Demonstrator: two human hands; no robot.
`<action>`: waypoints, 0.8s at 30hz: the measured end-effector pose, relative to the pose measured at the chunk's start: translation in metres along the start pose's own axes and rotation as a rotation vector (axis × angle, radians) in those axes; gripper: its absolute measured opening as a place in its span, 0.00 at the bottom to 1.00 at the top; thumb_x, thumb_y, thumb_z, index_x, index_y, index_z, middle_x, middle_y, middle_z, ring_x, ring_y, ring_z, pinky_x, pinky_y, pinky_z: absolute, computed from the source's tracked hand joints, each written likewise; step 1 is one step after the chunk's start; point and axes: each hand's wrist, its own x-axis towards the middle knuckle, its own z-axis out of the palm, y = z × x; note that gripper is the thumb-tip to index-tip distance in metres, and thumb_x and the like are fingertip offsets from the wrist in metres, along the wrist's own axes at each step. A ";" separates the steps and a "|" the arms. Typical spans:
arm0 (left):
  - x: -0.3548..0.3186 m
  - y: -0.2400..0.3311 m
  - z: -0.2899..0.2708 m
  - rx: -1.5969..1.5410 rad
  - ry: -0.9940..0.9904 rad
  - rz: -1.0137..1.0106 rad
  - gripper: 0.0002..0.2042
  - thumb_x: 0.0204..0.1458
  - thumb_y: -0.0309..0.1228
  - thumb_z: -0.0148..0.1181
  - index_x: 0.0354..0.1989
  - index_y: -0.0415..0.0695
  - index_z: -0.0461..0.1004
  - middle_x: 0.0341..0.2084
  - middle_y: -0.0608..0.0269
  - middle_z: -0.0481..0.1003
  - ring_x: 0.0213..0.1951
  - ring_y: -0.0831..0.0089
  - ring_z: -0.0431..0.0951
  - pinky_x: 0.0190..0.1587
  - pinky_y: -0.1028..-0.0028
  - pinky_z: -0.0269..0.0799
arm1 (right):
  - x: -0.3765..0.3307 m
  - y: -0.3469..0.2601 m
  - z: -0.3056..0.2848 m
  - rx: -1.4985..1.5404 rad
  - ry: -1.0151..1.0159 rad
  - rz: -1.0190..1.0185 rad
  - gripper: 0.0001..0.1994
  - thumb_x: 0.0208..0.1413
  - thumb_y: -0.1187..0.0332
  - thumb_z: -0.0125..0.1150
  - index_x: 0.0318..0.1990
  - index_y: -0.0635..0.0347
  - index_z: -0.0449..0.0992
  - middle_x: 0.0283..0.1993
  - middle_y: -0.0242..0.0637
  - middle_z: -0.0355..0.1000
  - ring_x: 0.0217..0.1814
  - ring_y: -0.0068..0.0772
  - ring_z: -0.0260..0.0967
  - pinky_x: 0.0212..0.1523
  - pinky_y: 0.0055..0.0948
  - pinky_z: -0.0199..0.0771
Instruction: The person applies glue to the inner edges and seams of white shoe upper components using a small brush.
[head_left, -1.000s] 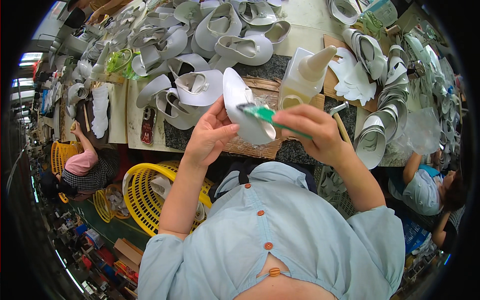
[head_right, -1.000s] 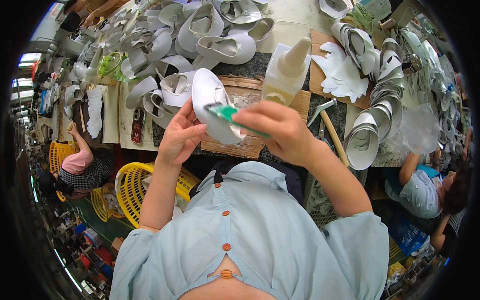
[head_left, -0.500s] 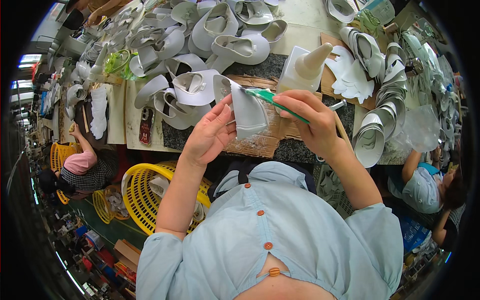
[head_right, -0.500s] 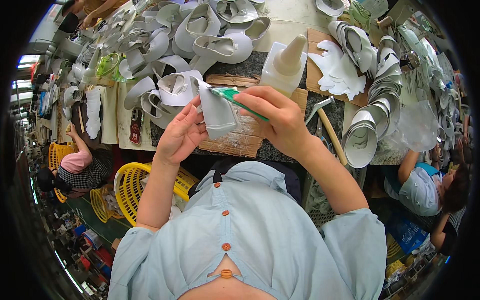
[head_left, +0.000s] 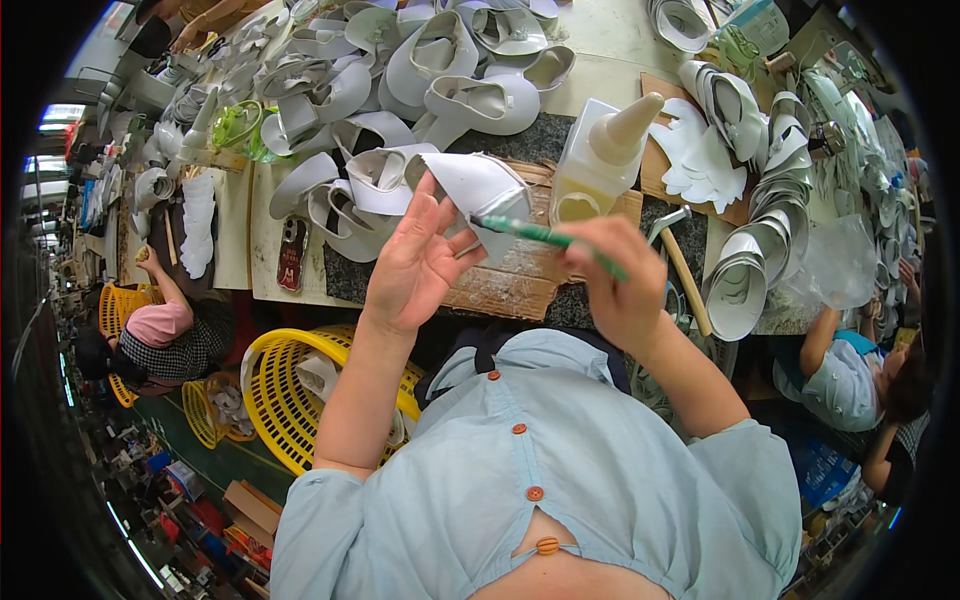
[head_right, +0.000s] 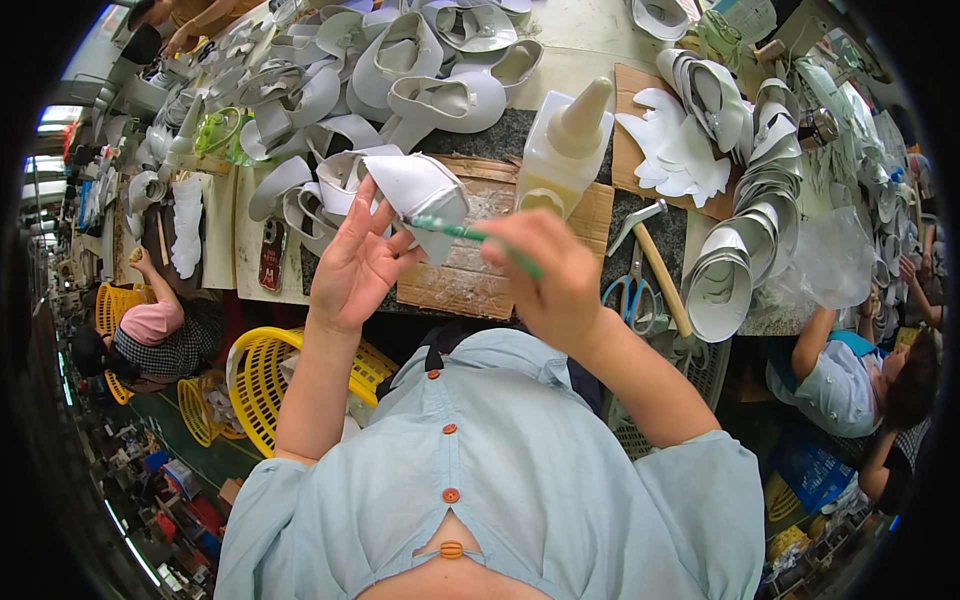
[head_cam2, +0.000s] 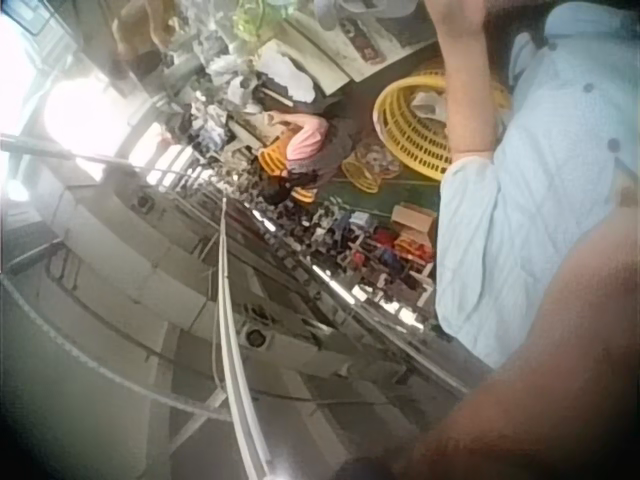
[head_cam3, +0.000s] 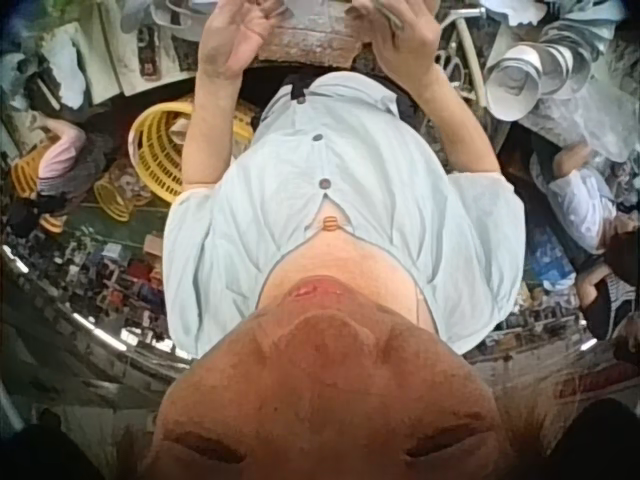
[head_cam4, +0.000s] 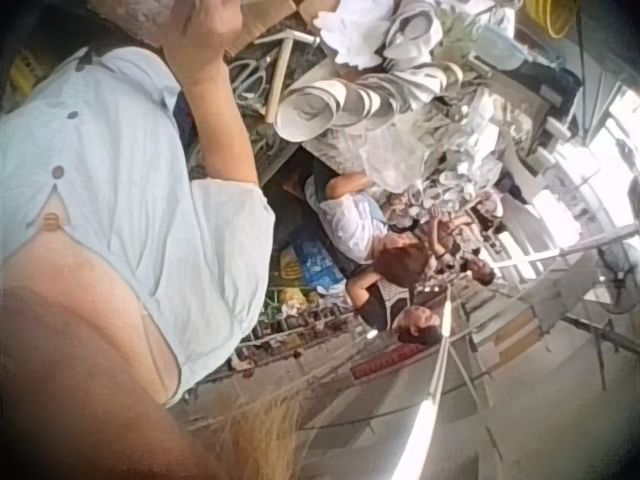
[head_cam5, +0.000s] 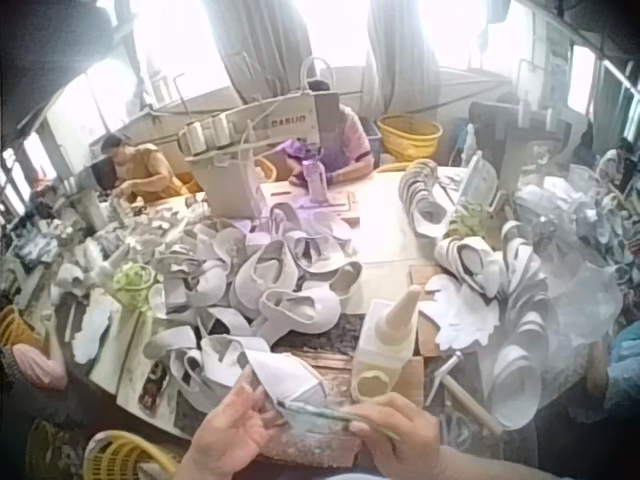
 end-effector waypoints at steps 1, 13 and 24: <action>-0.001 -0.001 0.002 0.001 -0.008 -0.008 0.27 0.64 0.41 0.40 0.69 0.52 0.40 0.64 0.58 0.56 0.59 0.56 0.64 0.59 0.56 0.62 | 0.000 0.000 0.002 0.123 0.138 0.260 0.07 0.57 0.76 0.55 0.41 0.69 0.74 0.35 0.42 0.72 0.28 0.26 0.72 0.28 0.25 0.73; -0.005 0.003 -0.009 0.016 0.078 0.052 0.34 0.58 0.26 0.51 0.69 0.47 0.39 0.62 0.53 0.57 0.61 0.62 0.61 0.62 0.60 0.60 | -0.010 0.022 -0.020 -0.205 0.288 0.094 0.06 0.51 0.79 0.58 0.37 0.68 0.74 0.33 0.43 0.72 0.29 0.38 0.70 0.29 0.31 0.71; -0.012 0.010 -0.023 0.022 0.220 -0.047 0.34 0.47 0.12 0.54 0.65 0.38 0.50 0.49 0.54 0.71 0.52 0.68 0.71 0.58 0.69 0.66 | -0.074 0.119 -0.022 -0.328 0.148 0.359 0.07 0.61 0.70 0.52 0.37 0.65 0.73 0.28 0.37 0.71 0.26 0.27 0.71 0.26 0.26 0.70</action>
